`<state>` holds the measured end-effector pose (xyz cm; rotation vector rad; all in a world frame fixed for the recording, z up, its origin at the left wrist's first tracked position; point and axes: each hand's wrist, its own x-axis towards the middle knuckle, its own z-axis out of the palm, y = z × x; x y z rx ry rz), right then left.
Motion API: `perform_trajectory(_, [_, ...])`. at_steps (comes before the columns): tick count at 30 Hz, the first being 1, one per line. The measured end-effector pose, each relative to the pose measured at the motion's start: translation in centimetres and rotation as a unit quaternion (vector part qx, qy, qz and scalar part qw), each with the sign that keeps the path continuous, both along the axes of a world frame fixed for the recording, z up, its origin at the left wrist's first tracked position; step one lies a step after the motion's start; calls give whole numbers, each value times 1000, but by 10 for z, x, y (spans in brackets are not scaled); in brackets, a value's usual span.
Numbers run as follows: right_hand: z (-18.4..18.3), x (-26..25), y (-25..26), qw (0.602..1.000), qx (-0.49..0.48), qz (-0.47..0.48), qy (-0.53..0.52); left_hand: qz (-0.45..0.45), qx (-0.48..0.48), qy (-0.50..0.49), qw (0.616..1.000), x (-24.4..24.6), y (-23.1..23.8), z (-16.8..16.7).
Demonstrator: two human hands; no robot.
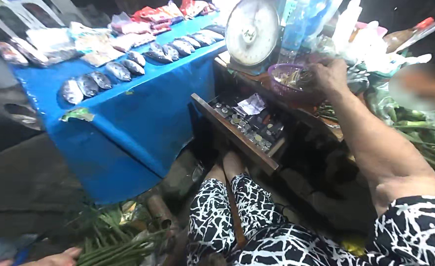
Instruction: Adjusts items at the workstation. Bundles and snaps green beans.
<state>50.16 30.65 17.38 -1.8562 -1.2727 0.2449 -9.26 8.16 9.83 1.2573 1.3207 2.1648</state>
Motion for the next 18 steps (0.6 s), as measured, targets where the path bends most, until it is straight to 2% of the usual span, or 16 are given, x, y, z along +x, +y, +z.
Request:
perform_trajectory(2, [0, 3, -1, 998, 49, 2, 29, -24, -24, -4, 999, -3, 4, -7])
perform_trajectory(7, [0, 9, 3, 969, 209, 46, 125, -24, -96, 3, 995, 42, 11, 3])
perform_trajectory(10, [4, 10, 3, 963, 219, 76, 138, -19, -108, 13, 994, 59, 14, 6])
perform_trajectory(14, [11, 17, 4, 977, 184, 74, 81, -47, -102, -13, 994, 58, 16, -3])
perform_trajectory(18, [19, 19, 0, 981, 188, 36, 28, -17, -124, -14, 992, 68, 18, -4])
